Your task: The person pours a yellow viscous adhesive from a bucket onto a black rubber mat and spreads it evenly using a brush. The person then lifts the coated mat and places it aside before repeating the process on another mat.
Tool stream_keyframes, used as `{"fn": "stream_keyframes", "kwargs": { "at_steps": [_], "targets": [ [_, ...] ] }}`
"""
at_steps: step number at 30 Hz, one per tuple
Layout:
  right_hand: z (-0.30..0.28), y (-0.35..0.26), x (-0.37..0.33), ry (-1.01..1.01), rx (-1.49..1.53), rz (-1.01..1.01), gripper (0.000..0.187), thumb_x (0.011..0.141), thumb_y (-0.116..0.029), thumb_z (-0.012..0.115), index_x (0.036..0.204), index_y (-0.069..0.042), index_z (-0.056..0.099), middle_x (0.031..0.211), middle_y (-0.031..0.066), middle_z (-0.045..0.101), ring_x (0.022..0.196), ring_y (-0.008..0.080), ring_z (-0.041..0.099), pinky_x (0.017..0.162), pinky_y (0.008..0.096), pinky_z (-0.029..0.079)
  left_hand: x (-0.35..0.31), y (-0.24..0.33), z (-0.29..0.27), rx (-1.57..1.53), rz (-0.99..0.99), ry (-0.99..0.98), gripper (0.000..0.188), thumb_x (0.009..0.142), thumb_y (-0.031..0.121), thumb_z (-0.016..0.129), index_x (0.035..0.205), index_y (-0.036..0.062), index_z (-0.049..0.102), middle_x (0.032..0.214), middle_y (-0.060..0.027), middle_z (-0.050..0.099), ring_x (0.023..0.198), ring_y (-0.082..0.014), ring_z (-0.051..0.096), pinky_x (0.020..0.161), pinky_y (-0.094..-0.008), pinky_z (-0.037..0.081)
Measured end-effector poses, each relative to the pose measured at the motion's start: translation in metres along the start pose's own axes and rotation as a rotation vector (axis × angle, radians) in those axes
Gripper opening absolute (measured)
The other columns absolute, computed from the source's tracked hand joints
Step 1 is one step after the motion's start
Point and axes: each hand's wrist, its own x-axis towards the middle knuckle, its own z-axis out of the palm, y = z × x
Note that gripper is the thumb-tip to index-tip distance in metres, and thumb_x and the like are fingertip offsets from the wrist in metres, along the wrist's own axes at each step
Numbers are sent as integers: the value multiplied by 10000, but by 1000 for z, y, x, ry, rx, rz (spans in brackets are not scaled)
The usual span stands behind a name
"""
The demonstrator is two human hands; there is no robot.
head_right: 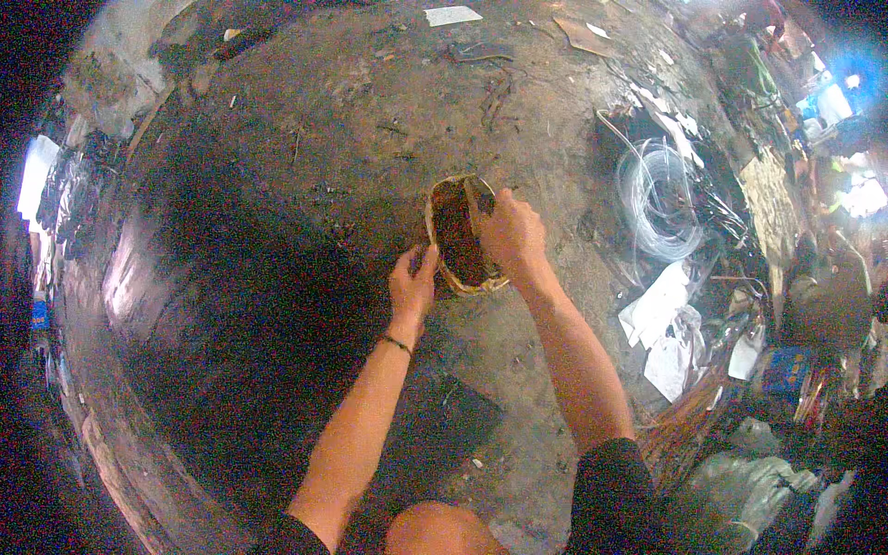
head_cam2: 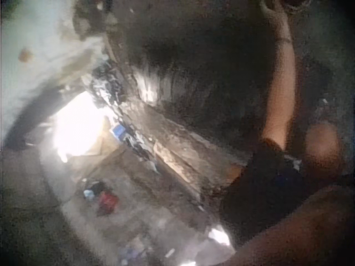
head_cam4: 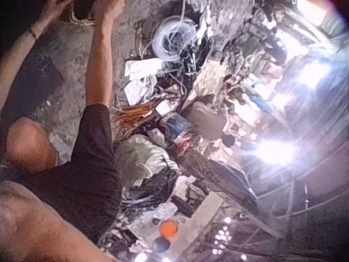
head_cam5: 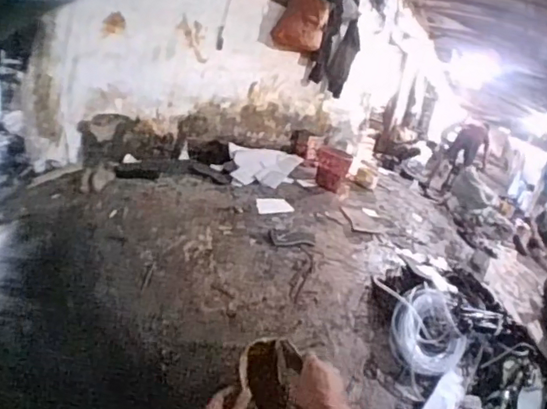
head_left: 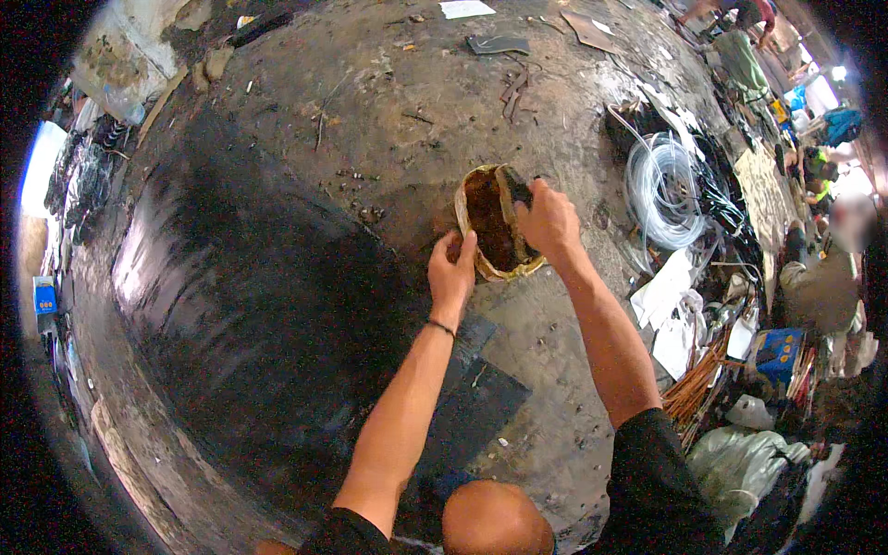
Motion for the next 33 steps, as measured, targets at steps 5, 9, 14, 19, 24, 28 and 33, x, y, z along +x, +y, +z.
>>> {"fn": "stream_keyframes", "kwargs": {
  "at_steps": [5, 9, 14, 19, 24, 28, 33],
  "targets": [
    [45, -9, 2, -68, -174, -218, 182, 804, -123, 545, 956, -23, 533, 766, 227, 648, 712, 392, 651, 637, 464, 536, 25, -1, -3, 81, 77, -153, 388, 816, 195, 679, 1133, -14, 602, 1008, -135, 665, 946, -205, 620, 835, -331, 486],
    [73, 6, 14, -48, -153, -269, 114, 760, -98, 576, 858, -41, 587, 780, 216, 653, 760, 389, 656, 661, 472, 533, 26, -6, 9, 129, 136, -152, 337, 811, 140, 654, 1116, 3, 615, 961, -129, 672, 836, -219, 655, 688, -332, 535],
    [24, 28, 44, -382, 163, -160, 369, 727, -272, 701, 937, 26, 646, 793, 185, 663, 734, 285, 656, 673, 400, 501, 39, -14, 17, -77, -96, -198, 353, 770, 166, 663, 1087, 12, 643, 944, -160, 684, 866, -262, 666, 765, -334, 503],
    [-48, 44, 7, -456, -7, -381, 323, 764, -202, 614, 1028, -17, 638, 835, 210, 654, 746, 318, 651, 692, 404, 503, 42, -28, 21, -116, -30, -140, 397, 768, 150, 662, 1131, -4, 616, 965, -175, 677, 883, -271, 660, 797, -340, 496],
    [-83, 9, -32, -562, -6, -426, 324, 761, -173, 591, 1061, -60, 641, 864, 203, 651, 774, 319, 650, 729, 393, 500, 42, -41, 9, -254, -73, -254, 415, 828, 66, 569, 1237, 5, 539, 1018, -130, 648, 850, -201, 631, 709, -320, 522],
    [-106, 7, -44, -833, -116, -545, 332, 777, -178, 606, 1089, -66, 631, 883, 185, 662, 773, 268, 658, 733, 379, 501, -9, -17, -32, -514, -82, -362, 398, 887, 80, 536, 1278, 24, 492, 1198, -120, 577, 960, -206, 598, 768, -325, 530],
    [-97, -73, -86, -1122, 39, -595, 434, 814, -289, 701, 1137, -15, 603, 949, 87, 668, 844, 131, 598, 769, 306, 483, -81, -30, -225, -120, 249, -32, 346, 891, 167, 573, 1211, 37, 559, 1166, -121, 611, 1006, -222, 612, 811, -323, 518]
  ]
}}
